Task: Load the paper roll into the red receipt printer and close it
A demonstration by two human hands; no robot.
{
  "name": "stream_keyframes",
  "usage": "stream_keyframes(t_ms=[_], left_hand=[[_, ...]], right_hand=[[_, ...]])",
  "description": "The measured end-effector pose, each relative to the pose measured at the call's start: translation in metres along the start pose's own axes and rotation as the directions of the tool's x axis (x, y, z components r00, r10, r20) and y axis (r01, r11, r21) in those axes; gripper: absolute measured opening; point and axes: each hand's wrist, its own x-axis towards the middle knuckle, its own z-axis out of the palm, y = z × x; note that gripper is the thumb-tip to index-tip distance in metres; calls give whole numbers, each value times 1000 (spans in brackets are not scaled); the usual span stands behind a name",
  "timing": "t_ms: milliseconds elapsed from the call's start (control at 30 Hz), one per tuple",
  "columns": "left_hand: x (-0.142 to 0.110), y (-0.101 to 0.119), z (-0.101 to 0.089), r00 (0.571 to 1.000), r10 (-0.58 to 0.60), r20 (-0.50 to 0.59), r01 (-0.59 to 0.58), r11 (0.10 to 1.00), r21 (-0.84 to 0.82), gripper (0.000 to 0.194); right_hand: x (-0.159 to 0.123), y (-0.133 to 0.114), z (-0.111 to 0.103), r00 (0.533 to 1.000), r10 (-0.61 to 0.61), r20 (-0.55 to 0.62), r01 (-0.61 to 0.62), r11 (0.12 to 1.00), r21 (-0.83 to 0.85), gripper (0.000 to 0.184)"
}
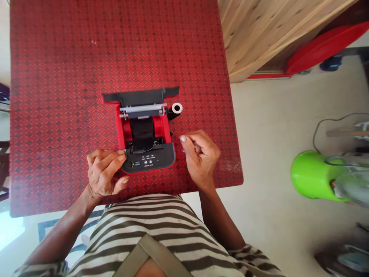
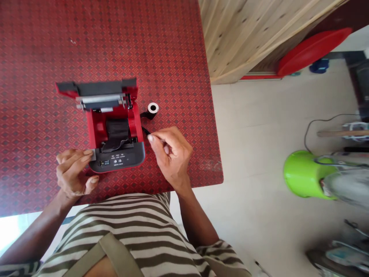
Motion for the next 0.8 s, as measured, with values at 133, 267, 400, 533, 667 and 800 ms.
stream_keyframes(t_ms=[133, 267, 400, 533, 667, 800], left_hand=[[-7, -3, 1, 1000, 19, 10, -20, 1000, 19, 44], [-7, -5, 2, 999, 33, 3, -33, 999, 16, 44], [-4, -3, 1, 999, 33, 3, -33, 999, 1, 46], [0, -1, 1, 999, 33, -12, -33, 999, -2, 48], [3, -1, 1, 999, 39, -34, -39, 999, -2, 48], [3, -1, 1, 998, 52, -37, -52, 999, -9, 50]], right_hand=[[32, -43, -2, 925, -344, 164, 363, 926, -101, 10], [67, -76, 21, 734, -208, 647, 518, 787, -335, 27], [87, -92, 45, 589, 2, 808, 590, 681, -433, 38], [92, -91, 55, 554, 32, 832, 594, 684, -423, 45], [90, -83, 52, 584, -40, 811, 597, 698, -395, 42], [80, -82, 38, 637, -126, 760, 578, 730, -364, 37]])
